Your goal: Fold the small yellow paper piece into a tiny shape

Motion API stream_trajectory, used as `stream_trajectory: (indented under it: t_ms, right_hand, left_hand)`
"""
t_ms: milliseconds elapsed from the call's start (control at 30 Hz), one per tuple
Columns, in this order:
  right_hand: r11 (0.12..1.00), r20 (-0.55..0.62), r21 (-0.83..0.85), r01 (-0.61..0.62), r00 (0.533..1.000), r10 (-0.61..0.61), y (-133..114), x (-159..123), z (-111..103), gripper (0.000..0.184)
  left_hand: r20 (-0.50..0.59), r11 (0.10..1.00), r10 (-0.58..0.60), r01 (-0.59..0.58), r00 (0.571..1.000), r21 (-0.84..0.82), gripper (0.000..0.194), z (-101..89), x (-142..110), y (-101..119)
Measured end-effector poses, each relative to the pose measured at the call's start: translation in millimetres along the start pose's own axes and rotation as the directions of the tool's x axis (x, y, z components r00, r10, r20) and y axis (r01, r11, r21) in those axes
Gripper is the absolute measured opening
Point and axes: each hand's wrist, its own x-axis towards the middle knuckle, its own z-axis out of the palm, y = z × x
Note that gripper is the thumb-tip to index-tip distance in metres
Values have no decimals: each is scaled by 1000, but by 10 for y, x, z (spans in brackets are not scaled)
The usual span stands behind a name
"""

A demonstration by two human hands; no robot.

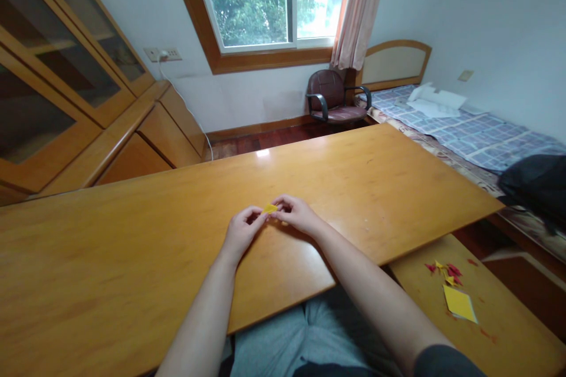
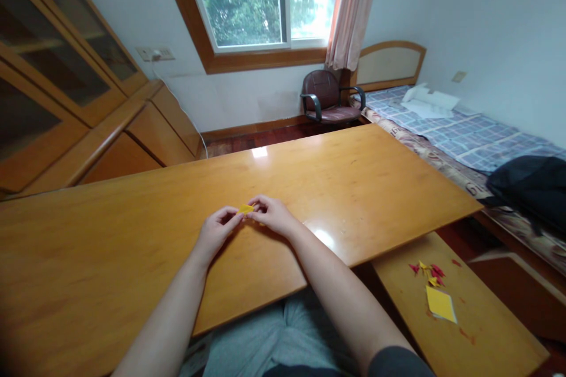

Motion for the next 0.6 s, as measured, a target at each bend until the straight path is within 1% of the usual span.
stream_trajectory:
  t_ms: [100,200,433,600]
  right_hand:
    - [995,-13,-89,37,999,-38,-7,-2,-3,24]
    - [988,-7,-139,70,997,-72,-27,4,-17,19]
    - [978,-38,-171,116,992,-125,-40,20,-34,17]
    - [950,12,-277,148,989,-150,-49,10,-29,21]
  left_hand:
    - [19,1000,-3,3,1000,-10,28,-3,-8,15]
    - [41,999,-22,23,999,-34,29,-3,-14,20]
    - [3,993,-45,45,999,-110,27,10,-9,-29]
    - [-16,990,-31,28,999,-136,26,4,9,-31]
